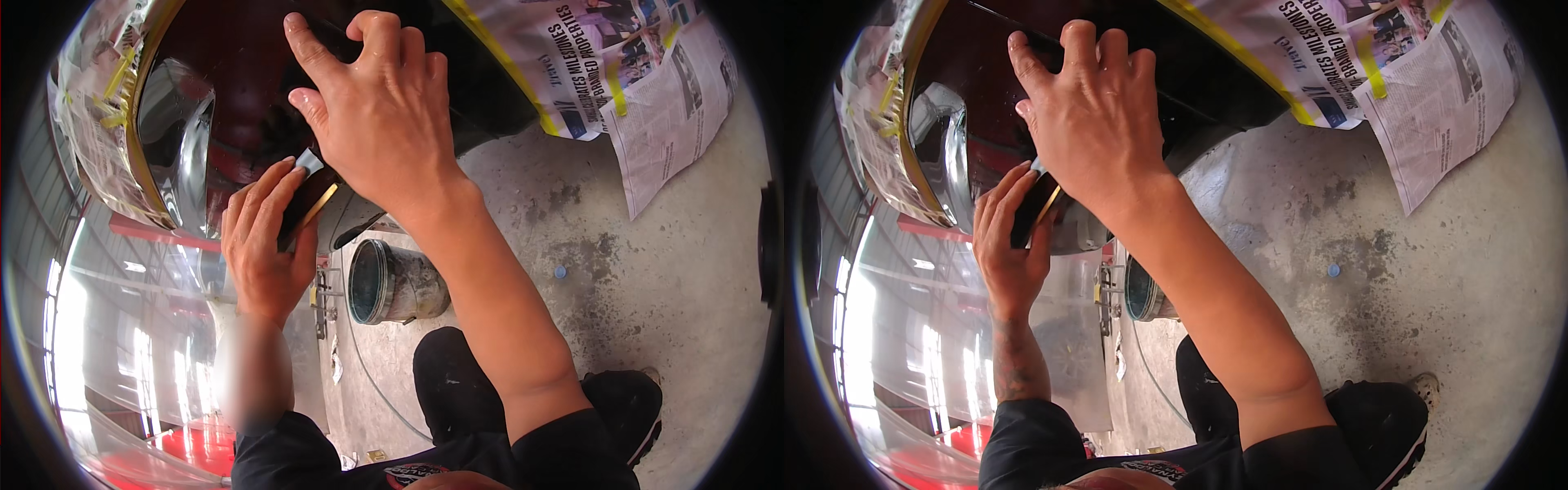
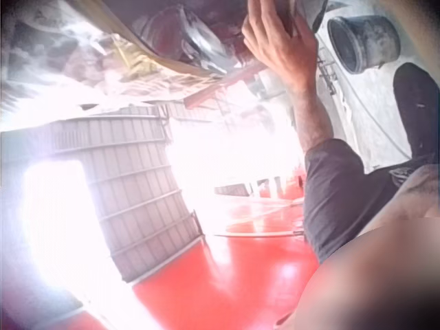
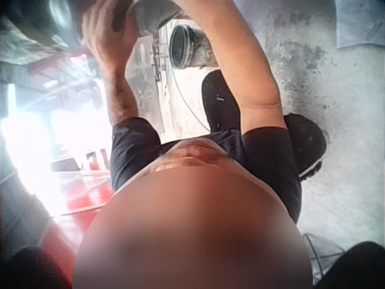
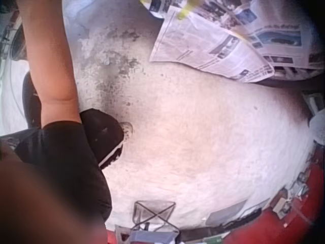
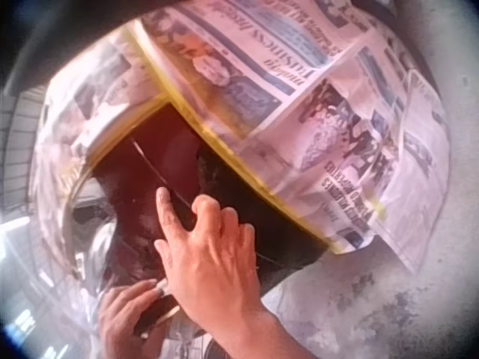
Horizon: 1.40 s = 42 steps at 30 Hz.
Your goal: Using a sanding block and sandpaper to smooth the surface of a car body panel.
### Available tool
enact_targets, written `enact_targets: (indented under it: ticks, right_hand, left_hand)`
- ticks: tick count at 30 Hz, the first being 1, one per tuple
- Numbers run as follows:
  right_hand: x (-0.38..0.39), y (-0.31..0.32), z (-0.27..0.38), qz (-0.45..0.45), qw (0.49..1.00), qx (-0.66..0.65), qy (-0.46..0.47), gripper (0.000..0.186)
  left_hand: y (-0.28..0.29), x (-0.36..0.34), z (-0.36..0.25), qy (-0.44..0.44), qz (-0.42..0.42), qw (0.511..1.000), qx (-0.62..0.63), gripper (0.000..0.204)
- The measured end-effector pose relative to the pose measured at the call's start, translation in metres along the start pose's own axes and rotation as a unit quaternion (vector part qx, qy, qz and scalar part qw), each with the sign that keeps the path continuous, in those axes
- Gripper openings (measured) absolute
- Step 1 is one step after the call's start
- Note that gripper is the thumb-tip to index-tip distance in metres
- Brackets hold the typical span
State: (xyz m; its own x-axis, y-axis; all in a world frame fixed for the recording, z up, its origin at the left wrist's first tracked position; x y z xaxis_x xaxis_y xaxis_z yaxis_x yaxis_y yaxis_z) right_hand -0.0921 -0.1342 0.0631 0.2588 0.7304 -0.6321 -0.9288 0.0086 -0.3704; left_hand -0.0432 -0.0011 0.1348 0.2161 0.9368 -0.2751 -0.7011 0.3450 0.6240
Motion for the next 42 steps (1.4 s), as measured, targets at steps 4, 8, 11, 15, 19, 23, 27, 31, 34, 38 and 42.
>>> enact_targets:
  ticks: [4,8,11,15,19,23,27,31,34,38,42]
  right_hand:
    - [0.005,-0.001,-0.009,0.007,1.000,-0.006,-0.022,0.055]
    - [0.014,0.004,-0.016,-0.015,1.000,0.001,-0.022,0.054]
    - [0.017,0.002,-0.016,0.004,1.000,0.021,-0.021,0.054]
    - [0.027,0.003,-0.025,-0.005,0.999,0.020,-0.027,0.056]
    - [0.040,-0.001,-0.032,-0.005,0.999,0.016,-0.045,0.059]
    - [0.053,-0.003,-0.040,-0.013,0.998,0.020,-0.054,0.062]
    - [0.063,-0.006,-0.048,-0.013,0.997,0.013,-0.074,0.066]
    - [0.074,-0.007,-0.057,-0.014,0.996,0.015,-0.083,0.070]
    - [0.081,-0.005,-0.063,-0.028,0.996,0.016,-0.084,0.071]
    - [0.092,-0.004,-0.070,-0.058,0.994,0.002,-0.088,0.070]
    - [0.098,-0.002,-0.074,-0.084,0.992,-0.019,-0.089,0.066]
  left_hand:
    - [0.000,0.004,0.003,0.009,0.008,1.000,0.016,0.050]
    - [-0.001,0.003,0.002,0.008,0.008,1.000,0.019,0.050]
    - [0.000,-0.002,0.001,0.005,0.010,1.000,0.019,0.051]
    - [-0.002,-0.009,-0.003,-0.007,-0.004,1.000,0.023,0.051]
    - [0.003,-0.016,-0.001,-0.013,-0.016,1.000,0.016,0.050]
    - [0.002,-0.023,-0.003,-0.015,-0.028,0.999,0.016,0.049]
    - [0.004,-0.030,-0.003,-0.020,-0.044,0.999,0.015,0.048]
    - [0.001,-0.030,-0.005,-0.013,-0.045,0.999,0.027,0.048]
    - [-0.004,-0.030,-0.006,-0.015,-0.047,0.998,0.030,0.048]
    - [-0.005,-0.030,-0.006,-0.010,-0.044,0.998,0.036,0.049]
    - [-0.008,-0.028,-0.005,-0.004,-0.040,0.998,0.042,0.050]
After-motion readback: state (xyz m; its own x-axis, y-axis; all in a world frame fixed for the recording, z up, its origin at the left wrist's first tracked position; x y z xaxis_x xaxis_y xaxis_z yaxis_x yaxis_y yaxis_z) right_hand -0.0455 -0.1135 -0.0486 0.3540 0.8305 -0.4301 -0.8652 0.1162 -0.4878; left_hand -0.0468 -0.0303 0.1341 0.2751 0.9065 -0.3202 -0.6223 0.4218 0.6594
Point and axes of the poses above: each hand's wrist, its own x-axis away from the middle knuckle, its own y-axis out of the back of the hand, z = x × y, the point moved 9 cm from there along -x, towards the middle knuckle, and after that the axes turned 8 degrees about -x, right-handed, at the moved point
